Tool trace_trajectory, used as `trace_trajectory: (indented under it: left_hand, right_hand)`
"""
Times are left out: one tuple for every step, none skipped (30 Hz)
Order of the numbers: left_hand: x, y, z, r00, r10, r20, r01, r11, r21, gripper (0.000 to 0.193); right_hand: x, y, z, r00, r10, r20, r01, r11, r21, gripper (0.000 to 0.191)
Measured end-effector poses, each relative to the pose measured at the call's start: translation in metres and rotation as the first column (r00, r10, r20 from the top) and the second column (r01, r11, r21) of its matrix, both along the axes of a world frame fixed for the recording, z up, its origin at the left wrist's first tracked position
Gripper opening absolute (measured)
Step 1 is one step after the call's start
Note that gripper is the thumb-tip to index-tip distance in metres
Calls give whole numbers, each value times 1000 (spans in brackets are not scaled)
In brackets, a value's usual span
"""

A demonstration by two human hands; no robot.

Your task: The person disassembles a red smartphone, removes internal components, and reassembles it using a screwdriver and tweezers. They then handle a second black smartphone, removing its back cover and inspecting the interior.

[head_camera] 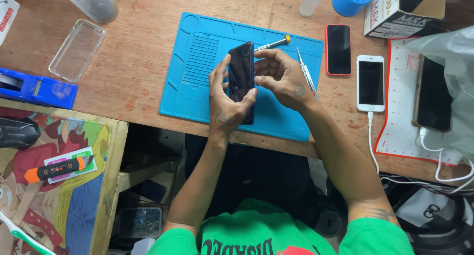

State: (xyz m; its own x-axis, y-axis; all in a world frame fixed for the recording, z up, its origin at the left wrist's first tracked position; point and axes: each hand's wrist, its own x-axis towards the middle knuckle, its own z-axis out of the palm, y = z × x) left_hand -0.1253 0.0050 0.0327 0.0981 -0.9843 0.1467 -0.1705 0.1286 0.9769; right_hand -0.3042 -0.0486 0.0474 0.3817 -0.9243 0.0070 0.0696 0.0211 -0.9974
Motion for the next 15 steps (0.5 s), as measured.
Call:
trace_trajectory:
  left_hand:
    - [0,0,-1,1000,-4,10,4,1000,2,94]
    - [0,1,-3,1000,-6,18,6,1000,6,94]
    - [1,1,-4,1000,-7,27,7,1000,10,94]
    - [0,2,-5,1000,-5,28,5,1000,3,93]
    - [0,1,-6,1000,-2,30,2,1000,-6,93]
    - [-1,1,-7,999,1,33,-1,1000,-16,92]
    - [-1,1,-8,999,3,36,-2,1000,-14,92]
    - [-1,1,-8,999,3,39,-2,1000,-12,92]
    - [-2,0,-8,999,2,42,-2,1000,-10,92]
    - [-2,0,-8,999,3,49,-2,1000,-15,92]
    - [-3,0,-8,998,4,56,-3,1000,-19,92]
    - [-3,1,-8,998,6,63,-4,1000,-23,91]
    - [-4,1,-7,998,8,65,-7,1000,-20,92]
    - [-5,2,-7,998,10,67,-9,1000,-18,92]
    - [-6,2,-7,998,13,68,-12,1000,-15,92]
  right_hand:
    - [1,0,0,1000,-2,12,2,1000,6,46]
    - [0,0,0,1000,-1,20,1,1000,13,46]
    - [0,0,0,1000,3,27,-3,1000,21,47]
    - [0,0,0,999,7,35,-8,1000,28,47]
    - [0,0,0,1000,-2,27,1,1000,20,47]
    - [1,1,-1,1000,-11,19,10,1000,10,47]
    - [1,1,-2,1000,-21,11,21,1000,0,47]
    - [0,1,-2,1000,-23,14,23,1000,1,47]
    - [0,0,-3,1000,-26,18,26,1000,2,47]
    - [0,0,-4,999,-30,21,30,1000,4,48]
    - [-1,-1,-5,999,-34,37,33,999,22,48]
    - [-1,-2,-7,998,-36,54,34,999,40,48]
    - [-1,-3,-8,997,-39,70,35,998,58,48]
    - [-2,-3,-10,997,-45,68,41,997,60,48]
    - [-3,-4,-12,997,-50,65,46,997,62,47]
